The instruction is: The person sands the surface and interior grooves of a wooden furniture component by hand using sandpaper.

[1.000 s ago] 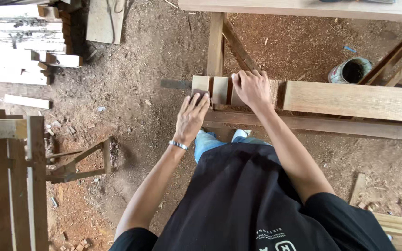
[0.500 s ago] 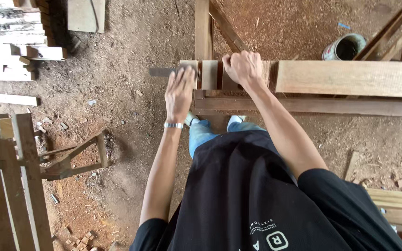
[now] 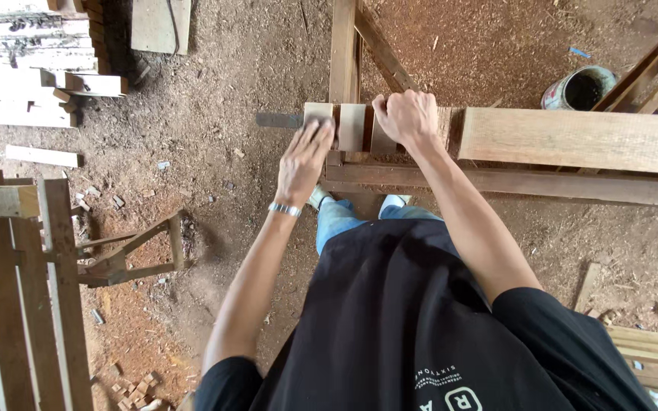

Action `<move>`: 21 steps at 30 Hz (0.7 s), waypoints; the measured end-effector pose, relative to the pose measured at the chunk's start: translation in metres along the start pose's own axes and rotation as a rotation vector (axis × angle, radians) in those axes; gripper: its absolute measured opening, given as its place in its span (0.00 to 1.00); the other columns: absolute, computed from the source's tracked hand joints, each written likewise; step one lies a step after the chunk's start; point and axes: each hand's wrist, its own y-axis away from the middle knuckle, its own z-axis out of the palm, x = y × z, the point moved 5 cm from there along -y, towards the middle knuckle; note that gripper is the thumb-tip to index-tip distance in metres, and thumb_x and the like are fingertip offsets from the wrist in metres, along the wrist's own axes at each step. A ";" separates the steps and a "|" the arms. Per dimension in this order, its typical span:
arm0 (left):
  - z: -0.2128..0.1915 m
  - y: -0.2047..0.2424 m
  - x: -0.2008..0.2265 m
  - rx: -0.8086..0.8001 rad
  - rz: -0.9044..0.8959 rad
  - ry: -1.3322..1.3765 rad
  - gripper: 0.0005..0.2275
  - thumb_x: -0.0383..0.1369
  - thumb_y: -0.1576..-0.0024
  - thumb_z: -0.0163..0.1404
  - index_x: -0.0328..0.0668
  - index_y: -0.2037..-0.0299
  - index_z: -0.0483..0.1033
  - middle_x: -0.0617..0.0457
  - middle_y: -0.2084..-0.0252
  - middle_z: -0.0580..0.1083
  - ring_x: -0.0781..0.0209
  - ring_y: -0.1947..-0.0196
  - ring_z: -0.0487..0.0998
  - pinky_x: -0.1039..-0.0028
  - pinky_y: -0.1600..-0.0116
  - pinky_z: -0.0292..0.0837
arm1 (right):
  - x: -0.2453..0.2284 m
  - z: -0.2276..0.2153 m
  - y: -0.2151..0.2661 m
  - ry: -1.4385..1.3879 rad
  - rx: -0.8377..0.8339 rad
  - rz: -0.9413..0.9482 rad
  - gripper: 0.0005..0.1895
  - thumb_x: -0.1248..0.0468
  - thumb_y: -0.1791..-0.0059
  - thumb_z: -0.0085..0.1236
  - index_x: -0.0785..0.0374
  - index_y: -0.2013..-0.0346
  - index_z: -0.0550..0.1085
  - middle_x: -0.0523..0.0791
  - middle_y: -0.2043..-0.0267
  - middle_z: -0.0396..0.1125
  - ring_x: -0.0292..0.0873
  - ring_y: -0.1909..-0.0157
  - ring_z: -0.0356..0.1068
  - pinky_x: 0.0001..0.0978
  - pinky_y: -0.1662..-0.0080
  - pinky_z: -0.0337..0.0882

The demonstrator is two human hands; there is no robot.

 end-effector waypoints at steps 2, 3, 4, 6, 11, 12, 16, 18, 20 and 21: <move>0.006 -0.018 -0.004 0.009 -0.110 0.045 0.21 0.20 0.39 0.49 0.44 0.34 0.71 0.54 0.30 0.68 0.56 0.30 0.67 0.65 0.25 0.62 | 0.003 0.008 0.002 -0.010 -0.014 0.012 0.36 0.47 0.41 0.38 0.54 0.93 0.61 0.39 0.93 0.54 0.35 0.91 0.48 0.35 0.83 0.57; 0.010 -0.026 -0.008 0.007 -0.190 0.110 0.19 0.22 0.37 0.50 0.44 0.35 0.71 0.55 0.31 0.68 0.55 0.30 0.67 0.66 0.25 0.62 | 0.005 0.009 0.001 -0.021 -0.012 0.012 0.36 0.47 0.41 0.38 0.54 0.93 0.62 0.39 0.93 0.54 0.35 0.90 0.48 0.35 0.82 0.57; 0.013 -0.029 -0.012 0.006 -0.271 0.175 0.18 0.23 0.36 0.51 0.44 0.36 0.70 0.56 0.32 0.69 0.54 0.30 0.67 0.66 0.25 0.62 | 0.007 0.010 0.001 -0.032 -0.009 0.012 0.36 0.47 0.41 0.38 0.54 0.92 0.62 0.39 0.92 0.54 0.35 0.90 0.48 0.35 0.81 0.57; 0.018 -0.020 -0.001 0.037 -0.219 0.115 0.20 0.20 0.37 0.48 0.46 0.34 0.70 0.54 0.30 0.67 0.56 0.29 0.66 0.66 0.26 0.61 | 0.006 0.014 0.005 -0.087 -0.044 0.015 0.36 0.46 0.40 0.36 0.55 0.91 0.62 0.39 0.91 0.53 0.37 0.89 0.48 0.37 0.82 0.58; 0.003 0.044 0.004 0.013 -0.066 0.068 0.19 0.22 0.36 0.45 0.48 0.35 0.71 0.55 0.30 0.69 0.60 0.29 0.66 0.65 0.23 0.61 | -0.008 -0.016 0.010 0.016 -0.034 0.054 0.36 0.45 0.41 0.37 0.56 0.92 0.65 0.40 0.92 0.55 0.36 0.90 0.53 0.34 0.83 0.60; 0.002 0.049 0.002 0.000 -0.048 0.065 0.18 0.24 0.35 0.45 0.47 0.35 0.71 0.55 0.30 0.69 0.60 0.29 0.66 0.64 0.23 0.61 | -0.010 -0.019 0.008 0.050 -0.036 0.042 0.37 0.44 0.41 0.37 0.56 0.91 0.65 0.39 0.92 0.56 0.35 0.90 0.54 0.34 0.84 0.60; 0.000 0.031 -0.020 0.050 -0.128 0.219 0.18 0.25 0.35 0.47 0.45 0.34 0.72 0.54 0.31 0.69 0.57 0.29 0.66 0.63 0.24 0.61 | -0.009 -0.020 0.014 0.026 -0.020 0.040 0.38 0.42 0.39 0.37 0.57 0.90 0.66 0.42 0.91 0.58 0.38 0.90 0.54 0.34 0.81 0.58; 0.004 0.005 -0.027 0.112 -0.322 0.321 0.17 0.27 0.34 0.48 0.45 0.35 0.72 0.54 0.31 0.68 0.56 0.29 0.67 0.62 0.24 0.61 | -0.004 -0.020 0.010 -0.013 -0.029 0.063 0.37 0.43 0.40 0.37 0.57 0.90 0.66 0.41 0.89 0.59 0.36 0.90 0.54 0.34 0.83 0.58; 0.003 0.000 -0.018 0.144 -0.400 0.387 0.16 0.28 0.33 0.48 0.44 0.35 0.72 0.52 0.30 0.68 0.53 0.28 0.65 0.64 0.25 0.62 | -0.002 -0.014 0.015 -0.058 -0.047 0.085 0.36 0.43 0.41 0.38 0.56 0.89 0.65 0.40 0.89 0.60 0.36 0.89 0.54 0.33 0.84 0.58; 0.005 0.001 -0.016 0.164 -0.446 0.418 0.16 0.28 0.33 0.48 0.44 0.35 0.71 0.52 0.30 0.67 0.52 0.28 0.65 0.64 0.26 0.62 | 0.000 -0.010 0.012 -0.082 -0.047 0.089 0.35 0.42 0.41 0.38 0.56 0.89 0.65 0.40 0.89 0.60 0.35 0.89 0.53 0.33 0.85 0.57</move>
